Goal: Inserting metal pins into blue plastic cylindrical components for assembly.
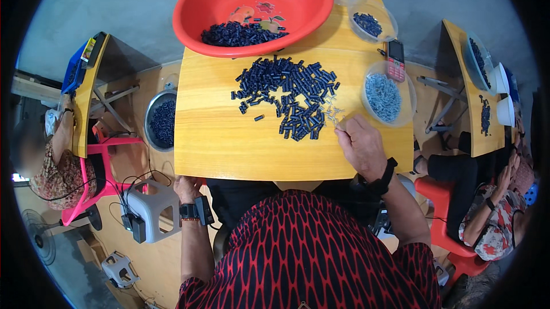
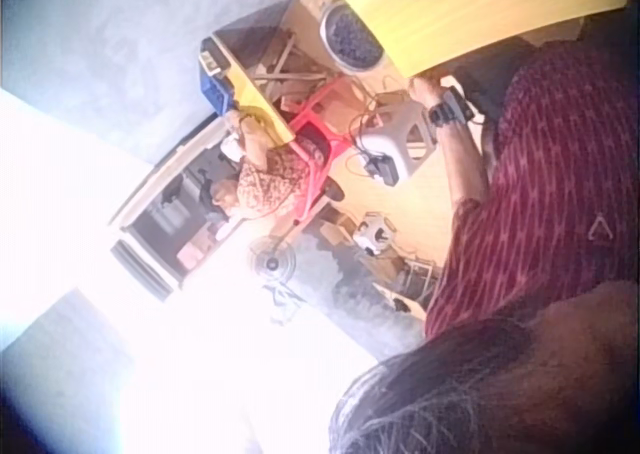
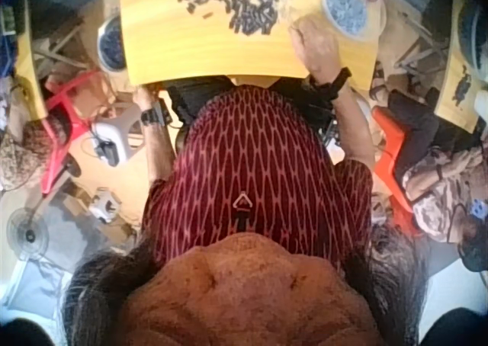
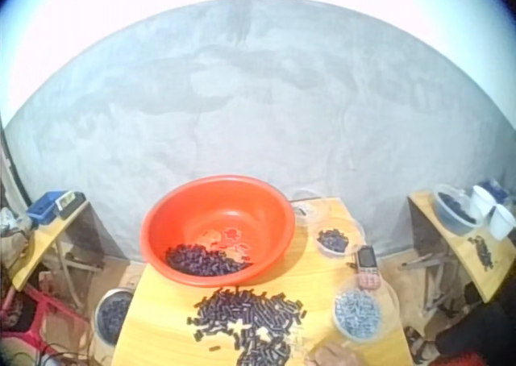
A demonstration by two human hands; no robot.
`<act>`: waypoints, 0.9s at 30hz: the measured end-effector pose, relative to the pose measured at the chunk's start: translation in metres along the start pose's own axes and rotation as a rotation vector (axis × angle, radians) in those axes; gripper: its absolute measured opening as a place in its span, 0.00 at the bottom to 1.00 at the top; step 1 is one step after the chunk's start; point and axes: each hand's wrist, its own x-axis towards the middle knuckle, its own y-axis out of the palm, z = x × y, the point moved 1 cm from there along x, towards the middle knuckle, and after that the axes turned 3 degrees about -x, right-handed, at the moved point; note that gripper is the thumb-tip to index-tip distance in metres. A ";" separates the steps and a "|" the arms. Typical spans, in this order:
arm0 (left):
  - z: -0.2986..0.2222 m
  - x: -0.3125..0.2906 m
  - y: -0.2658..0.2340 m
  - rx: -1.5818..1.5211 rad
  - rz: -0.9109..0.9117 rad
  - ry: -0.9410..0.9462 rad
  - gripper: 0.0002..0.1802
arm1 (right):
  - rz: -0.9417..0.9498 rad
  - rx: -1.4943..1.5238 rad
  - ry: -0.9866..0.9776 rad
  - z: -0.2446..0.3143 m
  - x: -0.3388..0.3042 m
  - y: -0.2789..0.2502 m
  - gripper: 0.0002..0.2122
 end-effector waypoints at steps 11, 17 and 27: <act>-0.029 0.002 -0.013 -0.045 -0.133 0.492 0.16 | -0.009 0.124 0.032 -0.004 0.003 -0.004 0.05; -0.091 -0.094 0.076 0.083 0.271 0.894 0.12 | 0.047 0.132 -0.085 -0.005 0.006 -0.007 0.03; -0.076 -0.168 0.177 0.543 0.750 1.138 0.09 | 0.135 -0.015 -0.085 -0.003 0.003 -0.011 0.04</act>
